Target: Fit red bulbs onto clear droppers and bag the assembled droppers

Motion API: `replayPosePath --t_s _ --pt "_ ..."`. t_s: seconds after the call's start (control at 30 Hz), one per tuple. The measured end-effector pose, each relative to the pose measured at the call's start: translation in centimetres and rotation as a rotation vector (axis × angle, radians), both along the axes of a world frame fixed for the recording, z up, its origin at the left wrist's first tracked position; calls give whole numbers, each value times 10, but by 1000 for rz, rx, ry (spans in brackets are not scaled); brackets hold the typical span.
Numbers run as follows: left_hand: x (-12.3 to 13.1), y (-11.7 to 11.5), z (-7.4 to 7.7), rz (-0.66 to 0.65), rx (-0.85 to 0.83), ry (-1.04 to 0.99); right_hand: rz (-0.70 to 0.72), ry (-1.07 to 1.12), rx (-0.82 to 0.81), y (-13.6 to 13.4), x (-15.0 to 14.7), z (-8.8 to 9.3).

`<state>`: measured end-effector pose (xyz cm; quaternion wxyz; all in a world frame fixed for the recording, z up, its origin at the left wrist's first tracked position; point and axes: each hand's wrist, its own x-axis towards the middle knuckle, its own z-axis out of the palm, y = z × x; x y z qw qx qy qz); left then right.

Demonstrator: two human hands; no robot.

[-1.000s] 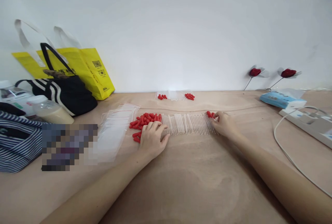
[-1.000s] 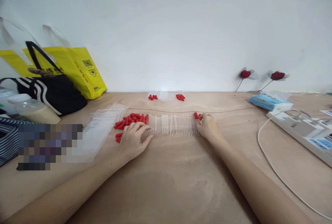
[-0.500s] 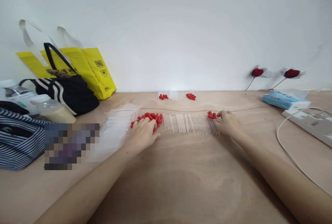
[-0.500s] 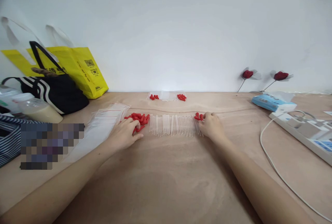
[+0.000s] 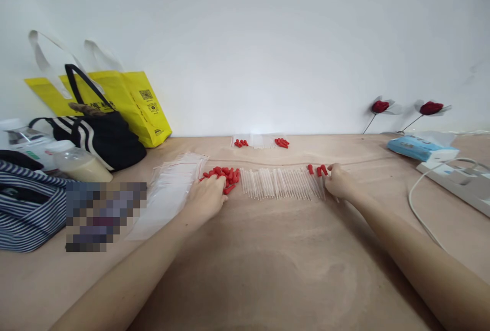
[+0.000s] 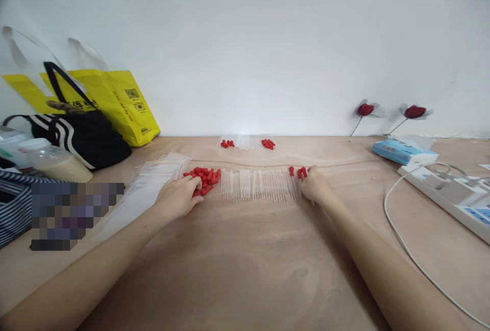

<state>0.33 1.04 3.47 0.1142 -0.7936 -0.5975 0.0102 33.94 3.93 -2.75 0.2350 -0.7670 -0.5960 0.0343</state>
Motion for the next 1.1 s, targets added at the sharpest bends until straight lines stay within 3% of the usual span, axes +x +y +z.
replayPosePath --t_s 0.23,0.57,0.97,1.1 --pt "1 2 -5 89 -105 -15 19 -54 -76 3 -4 -1" --pt "5 0 -2 146 -102 -40 62 -107 -53 2 -3 7" --pt "8 -6 6 124 -66 -13 84 -129 -160 -8 -28 13" --pt "15 -11 1 16 40 -104 70 -130 -184 -4 -29 9"
